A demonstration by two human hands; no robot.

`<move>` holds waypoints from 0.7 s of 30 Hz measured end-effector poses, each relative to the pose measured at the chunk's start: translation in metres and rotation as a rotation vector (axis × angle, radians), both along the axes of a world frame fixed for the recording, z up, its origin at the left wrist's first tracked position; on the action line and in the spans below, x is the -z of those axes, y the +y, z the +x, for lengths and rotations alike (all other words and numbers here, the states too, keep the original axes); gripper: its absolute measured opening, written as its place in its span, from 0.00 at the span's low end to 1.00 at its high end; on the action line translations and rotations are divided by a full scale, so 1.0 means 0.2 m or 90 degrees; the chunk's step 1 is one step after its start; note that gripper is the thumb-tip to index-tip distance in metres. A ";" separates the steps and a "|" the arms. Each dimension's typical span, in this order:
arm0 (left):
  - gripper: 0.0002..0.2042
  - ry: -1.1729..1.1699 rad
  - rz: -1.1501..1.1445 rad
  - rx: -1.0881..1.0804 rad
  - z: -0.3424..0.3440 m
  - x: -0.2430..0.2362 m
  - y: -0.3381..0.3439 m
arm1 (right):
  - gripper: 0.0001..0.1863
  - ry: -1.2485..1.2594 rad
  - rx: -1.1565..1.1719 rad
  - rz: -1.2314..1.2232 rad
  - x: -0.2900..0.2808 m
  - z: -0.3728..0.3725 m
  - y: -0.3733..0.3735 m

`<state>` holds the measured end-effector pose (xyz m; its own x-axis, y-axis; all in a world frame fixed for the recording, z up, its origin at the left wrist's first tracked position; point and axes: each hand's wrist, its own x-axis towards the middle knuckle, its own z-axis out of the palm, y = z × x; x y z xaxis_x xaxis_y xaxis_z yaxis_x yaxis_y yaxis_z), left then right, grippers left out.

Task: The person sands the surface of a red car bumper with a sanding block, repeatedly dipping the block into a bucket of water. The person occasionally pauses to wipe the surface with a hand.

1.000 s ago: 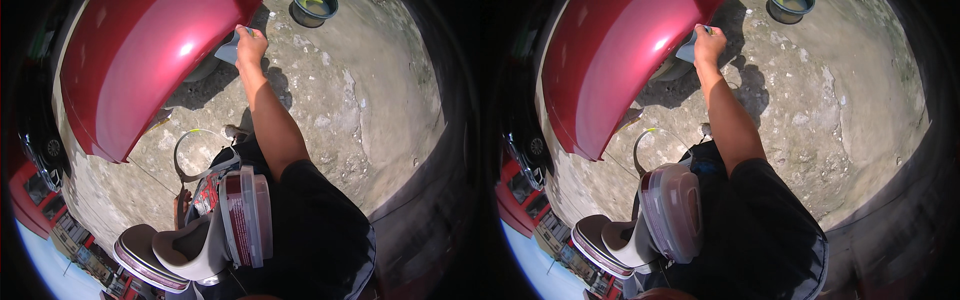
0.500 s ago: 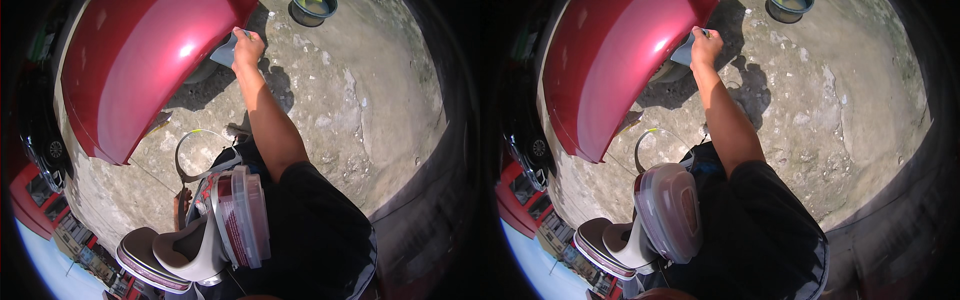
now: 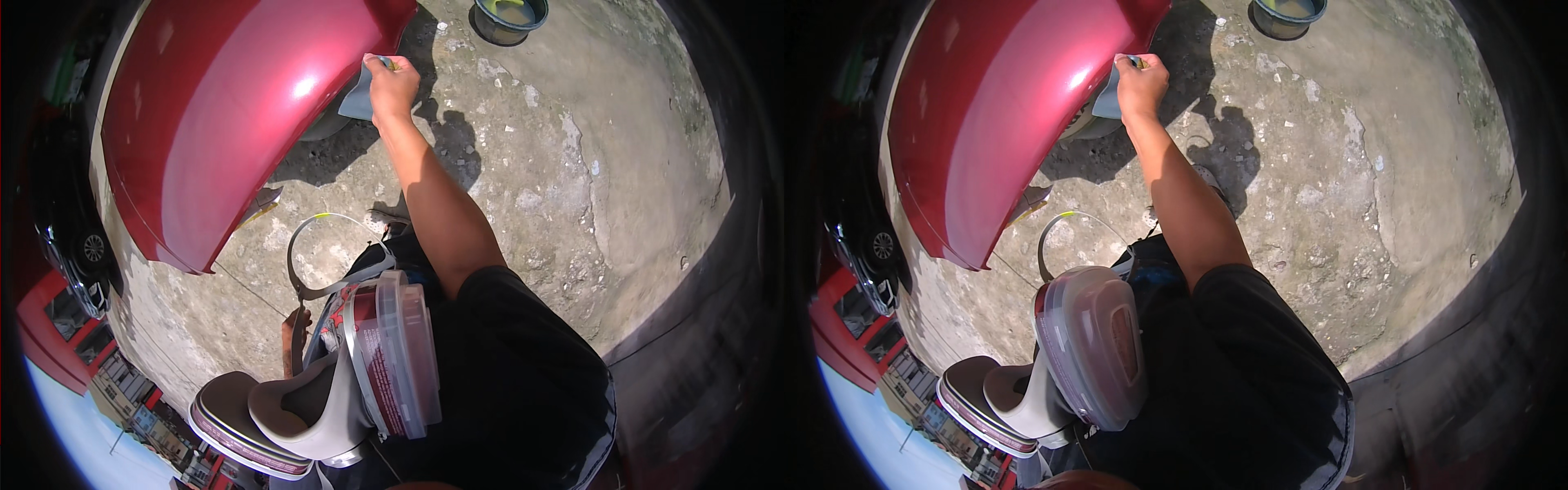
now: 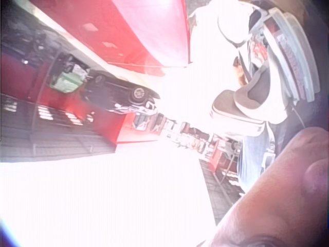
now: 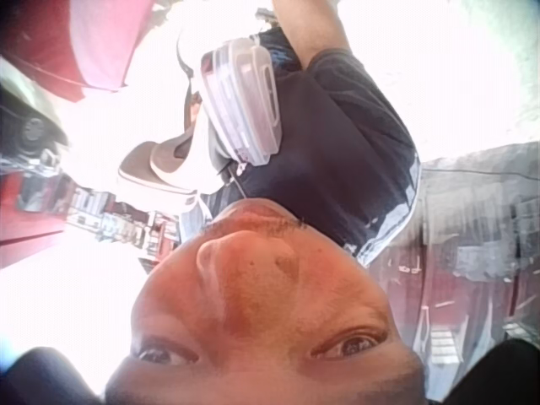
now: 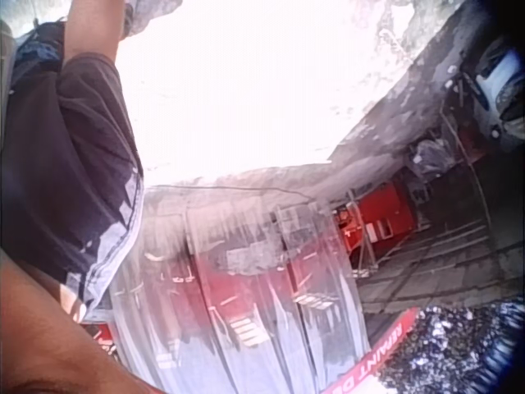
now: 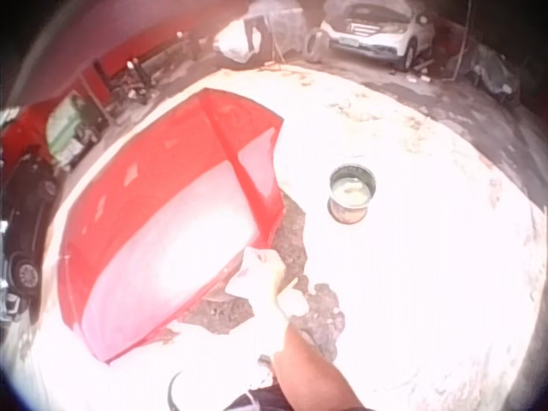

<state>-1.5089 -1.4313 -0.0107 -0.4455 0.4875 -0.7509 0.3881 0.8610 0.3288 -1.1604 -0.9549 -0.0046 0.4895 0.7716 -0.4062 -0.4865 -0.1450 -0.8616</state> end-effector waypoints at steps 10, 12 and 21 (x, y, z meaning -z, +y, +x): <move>0.27 0.006 -0.008 -0.010 0.02 -0.01 -0.01 | 0.11 0.156 0.072 0.001 0.05 0.17 0.06; 0.27 0.006 -0.011 -0.011 0.02 0.00 -0.01 | 0.11 0.170 0.041 0.004 0.06 0.20 0.04; 0.27 0.013 -0.017 -0.010 0.07 -0.06 0.07 | 0.09 0.159 -0.061 0.063 0.09 0.30 0.09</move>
